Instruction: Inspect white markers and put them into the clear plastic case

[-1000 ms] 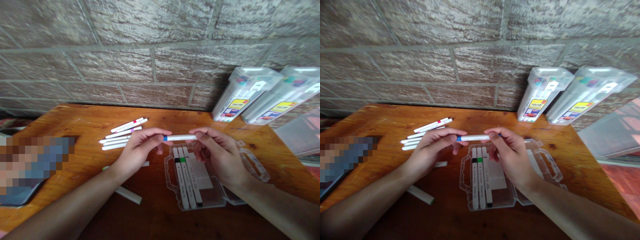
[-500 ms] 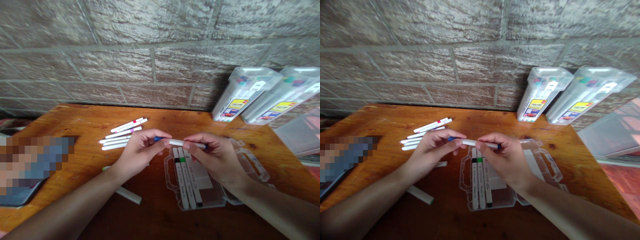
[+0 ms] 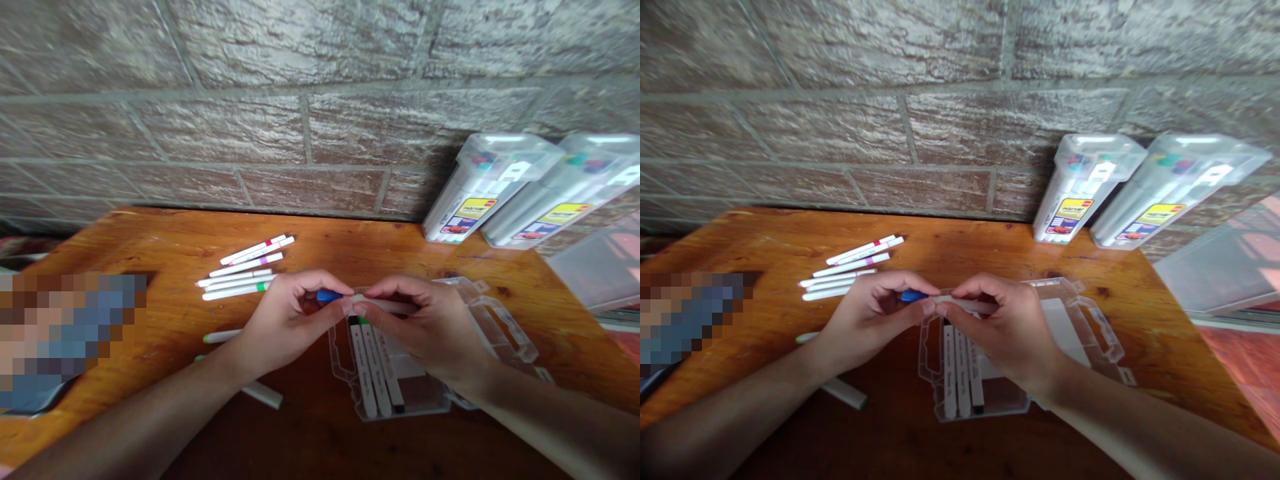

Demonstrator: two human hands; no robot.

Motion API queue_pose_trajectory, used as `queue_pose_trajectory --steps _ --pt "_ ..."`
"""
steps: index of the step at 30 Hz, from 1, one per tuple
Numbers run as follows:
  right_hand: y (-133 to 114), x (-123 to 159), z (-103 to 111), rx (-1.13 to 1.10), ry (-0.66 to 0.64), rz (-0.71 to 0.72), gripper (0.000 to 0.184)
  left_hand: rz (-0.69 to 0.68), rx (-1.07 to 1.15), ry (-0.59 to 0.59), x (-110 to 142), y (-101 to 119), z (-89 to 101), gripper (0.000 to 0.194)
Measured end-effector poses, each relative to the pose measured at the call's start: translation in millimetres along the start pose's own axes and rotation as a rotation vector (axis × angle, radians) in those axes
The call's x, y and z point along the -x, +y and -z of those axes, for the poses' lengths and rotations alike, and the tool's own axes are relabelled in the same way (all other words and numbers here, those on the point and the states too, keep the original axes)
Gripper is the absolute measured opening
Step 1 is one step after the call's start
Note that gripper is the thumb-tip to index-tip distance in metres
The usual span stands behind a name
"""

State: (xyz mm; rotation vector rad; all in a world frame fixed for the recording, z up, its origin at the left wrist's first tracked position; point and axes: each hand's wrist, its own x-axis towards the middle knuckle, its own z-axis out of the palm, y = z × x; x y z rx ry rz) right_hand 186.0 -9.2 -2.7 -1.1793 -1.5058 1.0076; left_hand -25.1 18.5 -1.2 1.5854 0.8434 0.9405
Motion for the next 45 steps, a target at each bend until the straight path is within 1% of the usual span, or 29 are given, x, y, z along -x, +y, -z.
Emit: queue_pose_trajectory --steps 7,11,17,23,27,35,41,45 --pt "-0.5 -0.1 1.3 0.054 0.003 0.023 0.025 0.011 0.021 -0.011 0.7 1.9 -2.2 0.014" --pt "-1.7 -0.2 2.1 0.069 -0.007 0.043 0.022 0.011 0.017 -0.019 1.7 2.9 -1.8 0.013" --pt "-1.2 -0.3 2.3 0.091 -0.014 0.030 0.020 0.012 0.010 -0.014 2.0 4.3 -1.0 0.013" --pt "-7.3 -2.9 3.6 0.124 -0.023 0.057 0.017 0.017 0.010 0.052 -3.2 10.8 1.3 0.009" --pt "-7.9 -4.1 3.9 0.138 -0.032 0.076 0.015 0.017 0.031 0.071 -5.1 12.5 3.1 0.009" --pt "0.6 -2.8 4.7 0.103 -0.031 0.038 0.017 0.028 0.016 0.151 -8.3 7.6 9.6 0.016" --pt "2.8 -2.9 4.1 0.067 -0.027 0.027 0.019 0.013 0.061 0.200 -9.1 4.3 10.6 0.015" --pt "4.1 -1.5 2.8 0.039 0.004 0.029 0.022 0.009 0.101 0.230 -9.9 2.8 10.3 0.014"
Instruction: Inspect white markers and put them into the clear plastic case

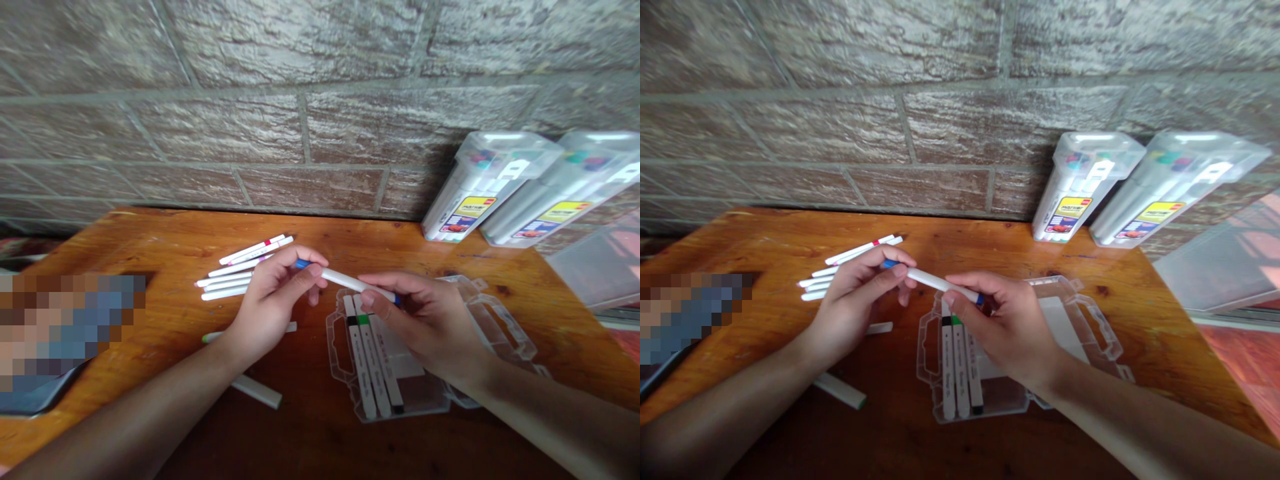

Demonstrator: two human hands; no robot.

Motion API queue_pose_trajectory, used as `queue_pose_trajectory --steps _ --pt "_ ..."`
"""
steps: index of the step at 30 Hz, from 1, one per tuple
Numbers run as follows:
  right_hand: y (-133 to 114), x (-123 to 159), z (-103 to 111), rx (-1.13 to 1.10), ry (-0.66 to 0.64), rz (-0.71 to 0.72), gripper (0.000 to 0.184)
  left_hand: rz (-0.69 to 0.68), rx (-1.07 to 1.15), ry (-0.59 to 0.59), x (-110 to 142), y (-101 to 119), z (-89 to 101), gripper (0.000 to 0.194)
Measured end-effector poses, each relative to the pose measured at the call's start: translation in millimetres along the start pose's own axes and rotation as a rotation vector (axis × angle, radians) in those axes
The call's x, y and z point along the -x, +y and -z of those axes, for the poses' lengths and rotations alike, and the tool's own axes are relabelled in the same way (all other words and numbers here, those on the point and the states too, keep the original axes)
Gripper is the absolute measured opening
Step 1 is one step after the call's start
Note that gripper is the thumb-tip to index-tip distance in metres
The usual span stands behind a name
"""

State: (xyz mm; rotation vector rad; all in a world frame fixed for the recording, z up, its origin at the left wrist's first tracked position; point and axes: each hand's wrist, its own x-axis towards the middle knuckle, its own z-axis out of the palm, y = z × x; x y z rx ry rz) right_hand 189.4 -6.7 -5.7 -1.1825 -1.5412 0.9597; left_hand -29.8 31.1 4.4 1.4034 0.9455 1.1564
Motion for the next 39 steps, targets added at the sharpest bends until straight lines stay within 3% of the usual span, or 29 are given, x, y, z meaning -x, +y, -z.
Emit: queue_pose_trajectory --steps 19,39 --pt "-12.0 6.0 3.8 -0.219 -0.079 0.048 0.031 0.062 0.184 0.057 -1.9 -1.4 2.1 0.006" --pt "-7.9 7.5 6.4 -0.282 -0.118 0.105 0.036 0.095 0.241 0.089 -3.9 -1.5 1.1 0.007"
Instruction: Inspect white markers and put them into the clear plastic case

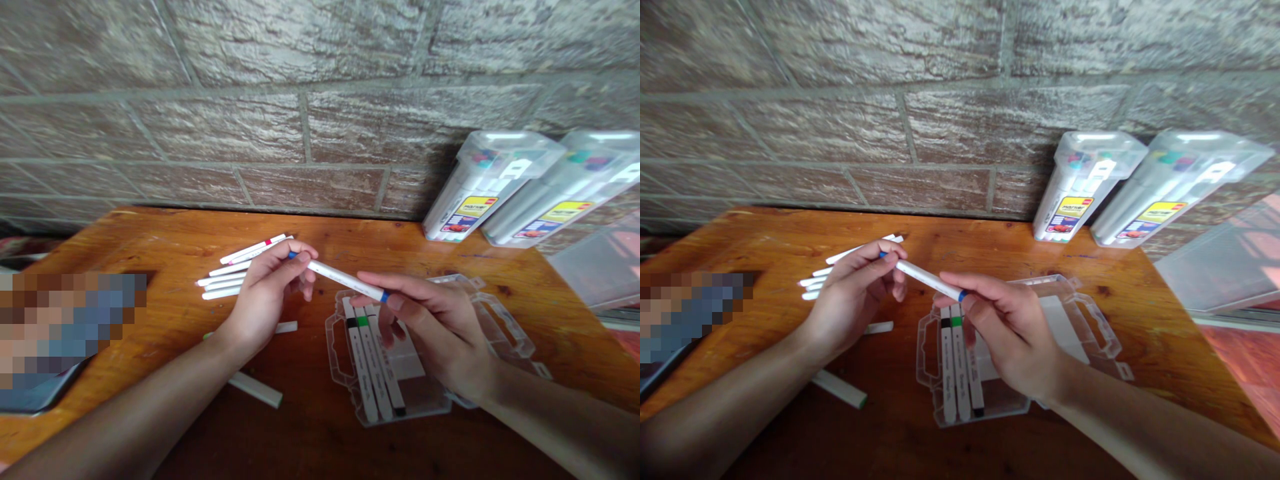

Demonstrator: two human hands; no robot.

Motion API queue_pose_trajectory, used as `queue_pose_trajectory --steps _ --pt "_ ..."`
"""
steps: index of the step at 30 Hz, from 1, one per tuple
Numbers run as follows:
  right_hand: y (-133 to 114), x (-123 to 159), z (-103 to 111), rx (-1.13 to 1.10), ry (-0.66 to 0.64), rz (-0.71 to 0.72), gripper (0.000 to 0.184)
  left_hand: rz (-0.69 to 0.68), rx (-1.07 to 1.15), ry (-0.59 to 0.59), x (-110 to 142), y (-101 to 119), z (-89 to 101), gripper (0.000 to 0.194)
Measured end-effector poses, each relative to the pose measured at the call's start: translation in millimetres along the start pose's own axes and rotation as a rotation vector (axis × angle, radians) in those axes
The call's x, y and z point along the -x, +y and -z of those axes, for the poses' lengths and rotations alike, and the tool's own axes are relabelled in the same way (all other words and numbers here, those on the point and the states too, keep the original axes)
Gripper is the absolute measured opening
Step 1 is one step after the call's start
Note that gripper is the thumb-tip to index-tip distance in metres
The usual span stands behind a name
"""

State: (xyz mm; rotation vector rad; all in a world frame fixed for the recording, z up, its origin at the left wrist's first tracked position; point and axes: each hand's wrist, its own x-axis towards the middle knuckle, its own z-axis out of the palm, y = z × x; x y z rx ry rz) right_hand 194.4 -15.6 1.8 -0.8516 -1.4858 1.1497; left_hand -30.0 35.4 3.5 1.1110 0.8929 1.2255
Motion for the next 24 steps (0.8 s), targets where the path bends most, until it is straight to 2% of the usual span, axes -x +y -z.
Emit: queue_pose_trajectory --steps 18,21,24 --pt "1.9 1.5 -0.6 0.012 0.003 0.016 0.044 -0.011 -0.021 0.000 0.4 1.8 -1.7 0.015" --pt "3.9 1.0 -2.0 0.009 0.039 -0.021 0.038 -0.017 -0.029 -0.009 0.7 1.1 -1.9 0.017" --pt "7.0 -3.1 -1.6 -0.013 0.140 -0.079 0.023 -0.018 -0.047 -0.038 1.3 -0.4 -1.9 0.019"
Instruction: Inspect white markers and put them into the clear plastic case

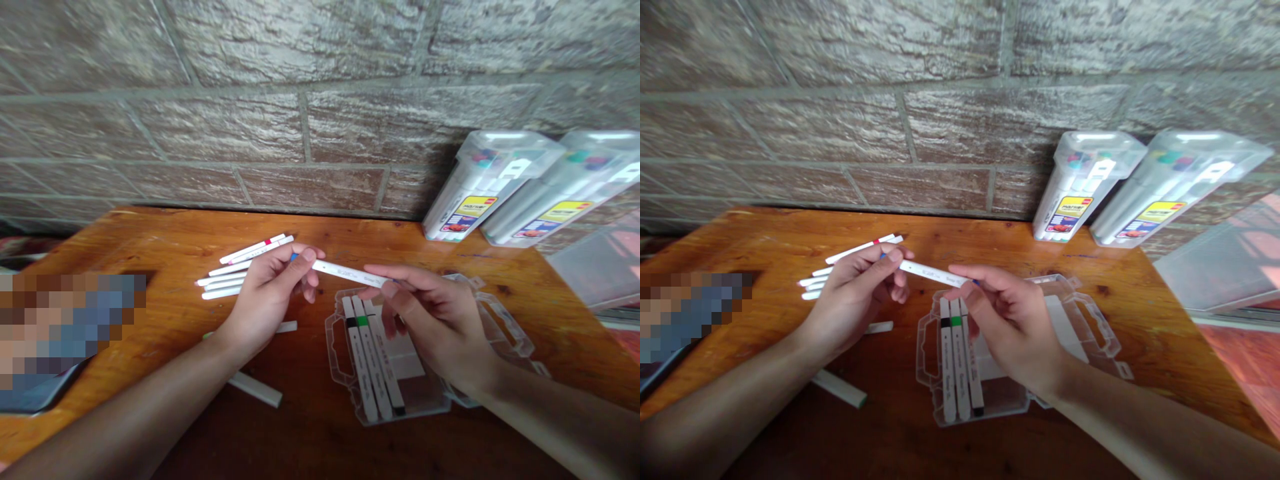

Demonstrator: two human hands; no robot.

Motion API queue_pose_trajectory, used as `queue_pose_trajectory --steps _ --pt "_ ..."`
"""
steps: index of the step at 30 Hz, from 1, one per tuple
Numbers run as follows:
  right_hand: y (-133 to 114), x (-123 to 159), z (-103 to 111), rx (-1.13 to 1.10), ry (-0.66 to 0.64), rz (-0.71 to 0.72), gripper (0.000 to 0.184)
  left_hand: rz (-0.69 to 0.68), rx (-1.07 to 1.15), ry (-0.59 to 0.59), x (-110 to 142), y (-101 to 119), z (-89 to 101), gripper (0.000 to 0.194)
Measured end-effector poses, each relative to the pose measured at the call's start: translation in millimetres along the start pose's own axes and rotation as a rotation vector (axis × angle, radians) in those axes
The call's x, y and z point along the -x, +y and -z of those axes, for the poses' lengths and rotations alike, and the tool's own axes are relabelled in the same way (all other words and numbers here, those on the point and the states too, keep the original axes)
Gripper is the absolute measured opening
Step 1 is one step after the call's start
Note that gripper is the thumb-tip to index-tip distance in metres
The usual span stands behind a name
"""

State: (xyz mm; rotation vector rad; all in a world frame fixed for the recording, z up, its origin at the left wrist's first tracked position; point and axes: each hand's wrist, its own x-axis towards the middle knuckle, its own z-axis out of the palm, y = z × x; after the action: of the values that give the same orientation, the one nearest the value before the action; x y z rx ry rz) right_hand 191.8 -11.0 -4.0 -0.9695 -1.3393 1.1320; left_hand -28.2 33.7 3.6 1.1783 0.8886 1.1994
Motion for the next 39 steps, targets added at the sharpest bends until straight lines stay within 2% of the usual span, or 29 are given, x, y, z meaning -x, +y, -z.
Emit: queue_pose_trajectory --steps 2,5,12,18,28,34,39 --pt "2.4 -4.6 0.8 -0.038 0.090 -0.038 0.016 -0.007 -0.014 -0.030 0.8 -1.0 0.0 0.021" --pt "4.8 -11.6 2.1 -0.107 0.204 -0.100 0.016 -0.005 -0.006 -0.091 2.6 -1.5 0.4 0.024" --pt "1.5 -20.0 1.8 -0.219 0.307 -0.220 0.015 0.035 0.078 -0.233 8.0 3.9 1.3 0.029" --pt "3.0 -22.3 3.5 -0.252 0.317 -0.255 0.017 0.056 0.110 -0.340 11.7 7.0 1.0 0.032" --pt "3.1 -20.9 4.1 -0.215 0.299 -0.243 0.017 0.007 0.065 -0.358 12.4 6.2 -2.2 0.031" --pt "3.1 -21.7 4.7 -0.200 0.310 -0.273 0.017 -0.066 -0.068 -0.339 12.5 8.0 -4.2 0.035" --pt "3.2 -20.9 5.0 -0.192 0.274 -0.255 0.012 -0.005 -0.050 -0.353 12.5 10.5 -2.4 0.033"
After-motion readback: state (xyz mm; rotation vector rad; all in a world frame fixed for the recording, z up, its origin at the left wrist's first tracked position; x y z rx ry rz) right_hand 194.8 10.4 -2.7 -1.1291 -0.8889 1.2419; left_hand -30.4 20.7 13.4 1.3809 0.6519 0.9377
